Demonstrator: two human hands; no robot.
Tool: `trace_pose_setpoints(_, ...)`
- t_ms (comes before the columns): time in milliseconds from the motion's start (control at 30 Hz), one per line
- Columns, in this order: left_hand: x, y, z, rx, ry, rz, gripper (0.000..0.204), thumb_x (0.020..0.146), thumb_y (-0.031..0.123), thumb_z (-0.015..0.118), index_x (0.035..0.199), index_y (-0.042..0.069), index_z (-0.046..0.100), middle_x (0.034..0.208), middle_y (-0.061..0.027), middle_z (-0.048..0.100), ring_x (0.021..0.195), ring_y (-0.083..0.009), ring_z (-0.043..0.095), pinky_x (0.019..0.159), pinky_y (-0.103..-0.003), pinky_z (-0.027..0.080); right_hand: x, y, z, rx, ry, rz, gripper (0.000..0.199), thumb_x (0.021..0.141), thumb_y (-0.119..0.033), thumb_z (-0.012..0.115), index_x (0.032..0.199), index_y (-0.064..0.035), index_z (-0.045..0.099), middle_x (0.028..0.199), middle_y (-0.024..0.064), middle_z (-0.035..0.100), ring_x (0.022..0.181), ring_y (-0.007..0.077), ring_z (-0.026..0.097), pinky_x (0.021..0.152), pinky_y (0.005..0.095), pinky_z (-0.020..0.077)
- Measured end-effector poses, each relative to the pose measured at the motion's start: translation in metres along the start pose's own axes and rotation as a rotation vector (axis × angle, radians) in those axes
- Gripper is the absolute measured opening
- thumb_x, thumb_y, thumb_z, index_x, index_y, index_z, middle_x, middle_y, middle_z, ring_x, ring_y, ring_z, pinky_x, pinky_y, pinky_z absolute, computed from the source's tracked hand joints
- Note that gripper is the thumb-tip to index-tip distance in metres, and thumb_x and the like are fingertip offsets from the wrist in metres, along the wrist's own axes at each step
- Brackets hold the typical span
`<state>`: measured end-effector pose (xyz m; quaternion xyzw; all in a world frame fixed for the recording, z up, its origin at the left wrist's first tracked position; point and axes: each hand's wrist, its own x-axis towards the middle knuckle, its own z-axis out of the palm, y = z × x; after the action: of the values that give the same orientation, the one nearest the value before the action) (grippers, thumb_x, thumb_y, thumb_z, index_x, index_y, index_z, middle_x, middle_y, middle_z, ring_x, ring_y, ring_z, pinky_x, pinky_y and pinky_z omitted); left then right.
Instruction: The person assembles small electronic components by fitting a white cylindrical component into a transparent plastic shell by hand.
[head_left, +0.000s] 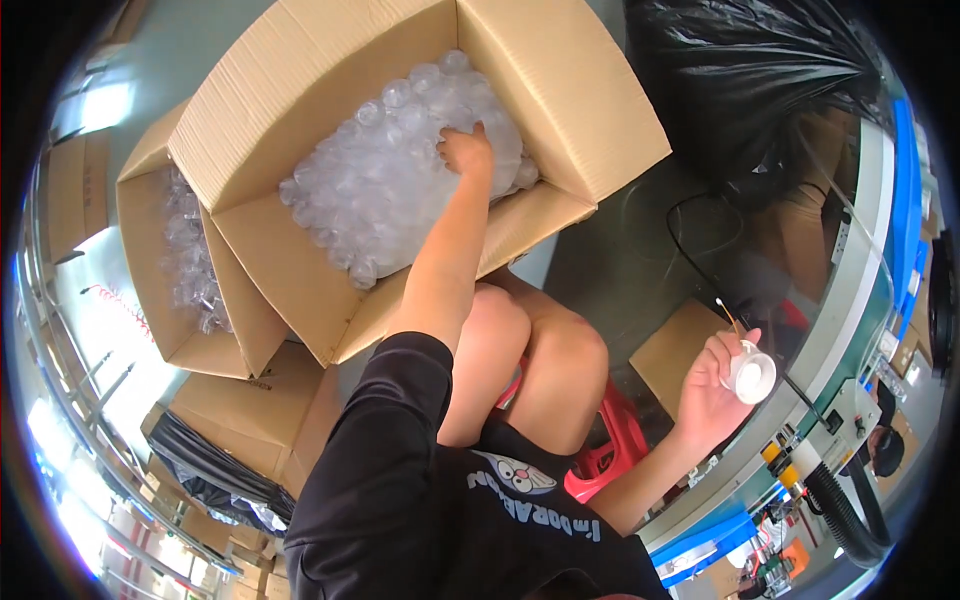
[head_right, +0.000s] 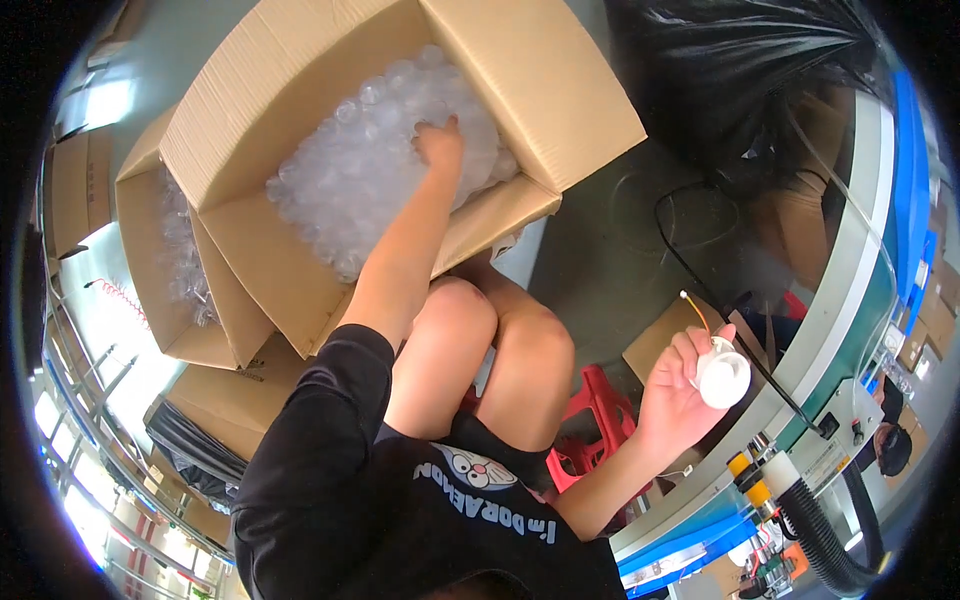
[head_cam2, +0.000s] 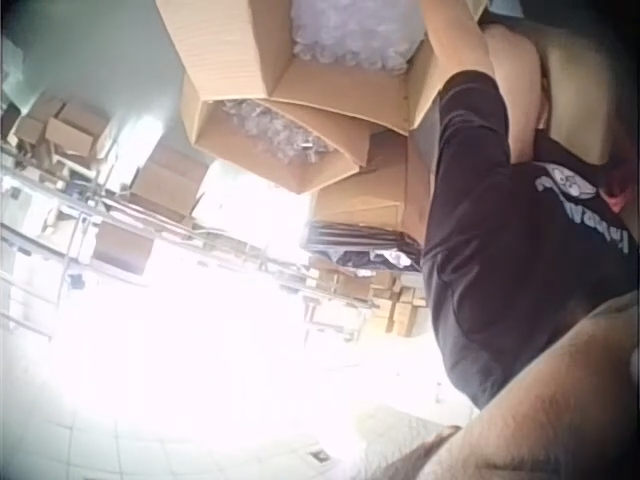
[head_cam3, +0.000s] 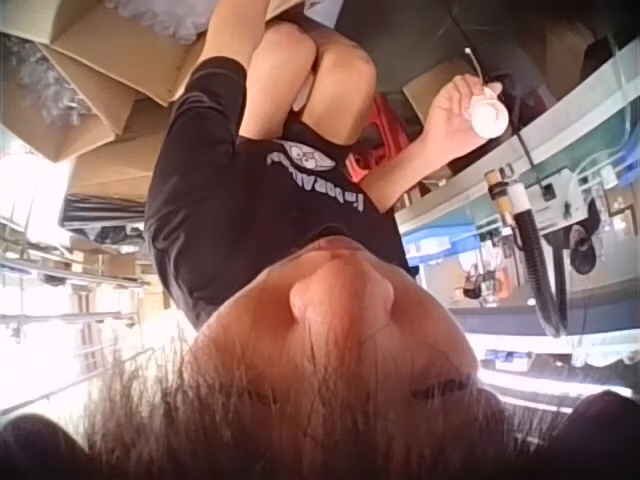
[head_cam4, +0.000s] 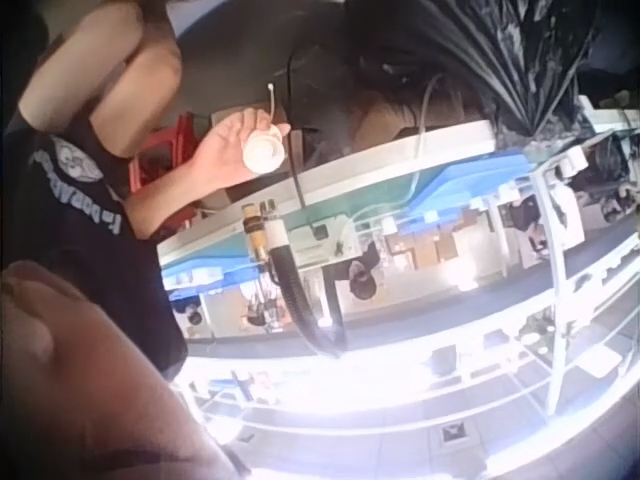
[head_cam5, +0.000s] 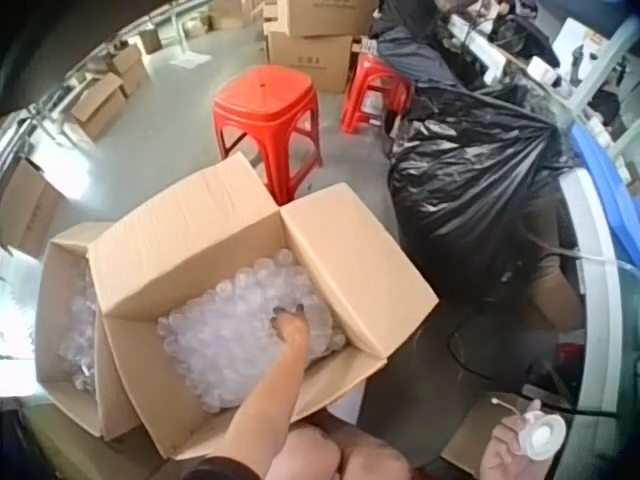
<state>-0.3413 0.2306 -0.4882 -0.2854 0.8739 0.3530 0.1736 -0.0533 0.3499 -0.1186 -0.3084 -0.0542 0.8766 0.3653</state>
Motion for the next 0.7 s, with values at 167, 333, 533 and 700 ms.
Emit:
trace_pose_setpoints(167, -0.006, -0.026, -0.048, -0.117, -0.088, 0.192, 0.047, 0.075, 0.027, 0.077, 0.106, 0.002, 0.052, 0.116, -0.0260, 0.052, 0.109, -0.0425, 0.052, 0.090, -0.045, 0.044, 0.006, 0.001, -0.005, -0.010, -0.033, 0.052, 0.041, 0.098, -0.029, 0.047, 0.124, 0.0024, 0.050, 0.089, 0.0097, 0.043, 0.071, 0.0170, 0.037, 0.060, 0.0280, 0.0341)
trace_pose_setpoints(333, -0.091, -0.010, -0.133, -0.199, -0.323, 0.553, 0.047, 0.072, 0.019, 0.081, 0.102, -0.002, 0.050, 0.103, -0.0210, 0.060, 0.093, -0.0357, 0.060, 0.086, -0.042, 0.048, -0.037, 0.006, -0.054, -0.203, 0.165, 0.027, 0.043, 0.097, -0.041, 0.048, 0.116, -0.0033, 0.057, 0.086, 0.0146, 0.056, 0.067, 0.0213, 0.049, 0.057, 0.0313, 0.0415)
trace_pose_setpoints(533, -0.278, 0.037, -0.195, -0.200, -0.802, 1.239, 0.065, 0.071, 0.017, 0.083, 0.125, 0.002, 0.051, 0.114, -0.0163, 0.059, 0.105, -0.0302, 0.060, 0.092, -0.039, 0.048, -0.140, 0.015, -0.137, -0.115, 0.339, 0.120, 0.047, 0.097, -0.047, 0.047, 0.109, -0.0035, 0.059, 0.081, 0.0134, 0.058, 0.062, 0.0208, 0.050, 0.055, 0.0306, 0.0428)
trace_pose_setpoints(700, -0.387, 0.059, -0.169, -0.375, -0.840, 1.396, 0.060, 0.073, 0.013, 0.080, 0.123, 0.000, 0.051, 0.115, -0.0166, 0.057, 0.108, -0.0300, 0.058, 0.095, -0.037, 0.045, -0.217, -0.023, -0.155, -0.139, 0.185, -0.062, 0.047, 0.101, -0.047, 0.039, 0.113, -0.0051, 0.057, 0.084, 0.0069, 0.058, 0.062, 0.0170, 0.048, 0.052, 0.0296, 0.0374)
